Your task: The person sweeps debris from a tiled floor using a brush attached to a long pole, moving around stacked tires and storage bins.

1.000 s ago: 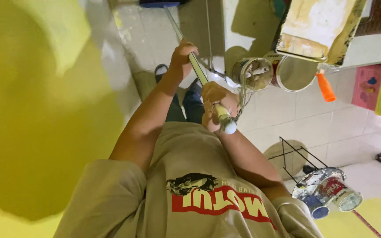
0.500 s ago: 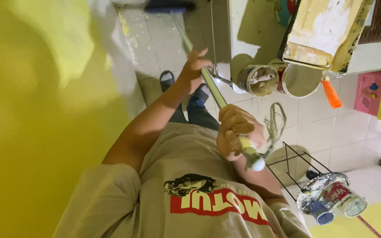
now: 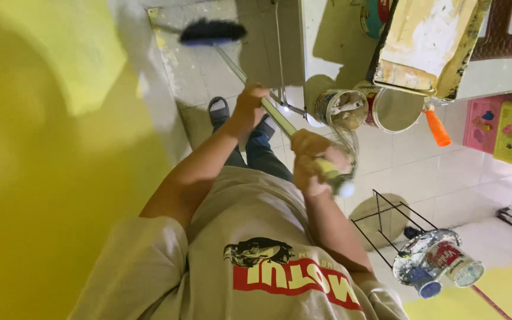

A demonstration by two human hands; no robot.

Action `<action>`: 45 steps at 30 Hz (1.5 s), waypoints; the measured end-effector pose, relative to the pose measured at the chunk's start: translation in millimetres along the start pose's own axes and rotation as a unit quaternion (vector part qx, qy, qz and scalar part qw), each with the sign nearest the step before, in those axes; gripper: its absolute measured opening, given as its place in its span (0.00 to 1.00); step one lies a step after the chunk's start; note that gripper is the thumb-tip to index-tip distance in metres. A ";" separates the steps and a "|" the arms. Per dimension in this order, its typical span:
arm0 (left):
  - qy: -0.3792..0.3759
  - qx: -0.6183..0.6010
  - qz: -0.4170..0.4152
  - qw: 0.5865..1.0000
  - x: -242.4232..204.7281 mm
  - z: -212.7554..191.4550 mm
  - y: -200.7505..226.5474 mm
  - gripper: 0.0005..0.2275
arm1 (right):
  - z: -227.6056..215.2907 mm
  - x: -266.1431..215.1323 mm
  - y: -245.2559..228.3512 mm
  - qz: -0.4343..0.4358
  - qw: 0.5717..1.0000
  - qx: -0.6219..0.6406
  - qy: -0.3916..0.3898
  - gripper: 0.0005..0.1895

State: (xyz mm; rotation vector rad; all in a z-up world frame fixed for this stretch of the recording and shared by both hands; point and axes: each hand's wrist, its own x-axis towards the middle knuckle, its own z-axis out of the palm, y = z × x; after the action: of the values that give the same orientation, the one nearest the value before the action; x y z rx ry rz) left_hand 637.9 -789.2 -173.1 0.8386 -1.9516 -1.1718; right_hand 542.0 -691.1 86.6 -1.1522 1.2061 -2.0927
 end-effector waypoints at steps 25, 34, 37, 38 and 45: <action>-0.112 -0.025 -0.007 0.993 8.8 23.3 -3.7 0.04 | -9.2 10.9 -21.7 0.035 0.999 0.016 0.029 0.10; -0.147 0.000 0.063 0.987 30.1 17.0 21.6 0.05 | -2.4 26.5 -57.9 -0.035 0.998 0.003 -0.042 0.09; -0.148 -0.026 0.088 0.985 66.7 24.2 -19.1 0.05 | -5.1 27.3 -27.3 -0.070 0.994 -0.025 -0.075 0.09; -0.161 0.011 0.051 0.986 72.2 23.2 -29.0 0.03 | -4.5 28.1 -10.6 -0.059 0.996 -0.026 -0.058 0.09; -0.085 0.054 0.031 0.994 59.7 9.5 -17.6 0.04 | -7.9 29.6 25.8 0.007 1.000 -0.019 0.021 0.09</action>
State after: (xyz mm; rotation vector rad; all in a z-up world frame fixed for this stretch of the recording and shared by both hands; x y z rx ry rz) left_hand 600.6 -839.6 -178.3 0.7476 -2.1809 -1.1426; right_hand 518.9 -721.7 75.1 -1.1189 1.2751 -2.1027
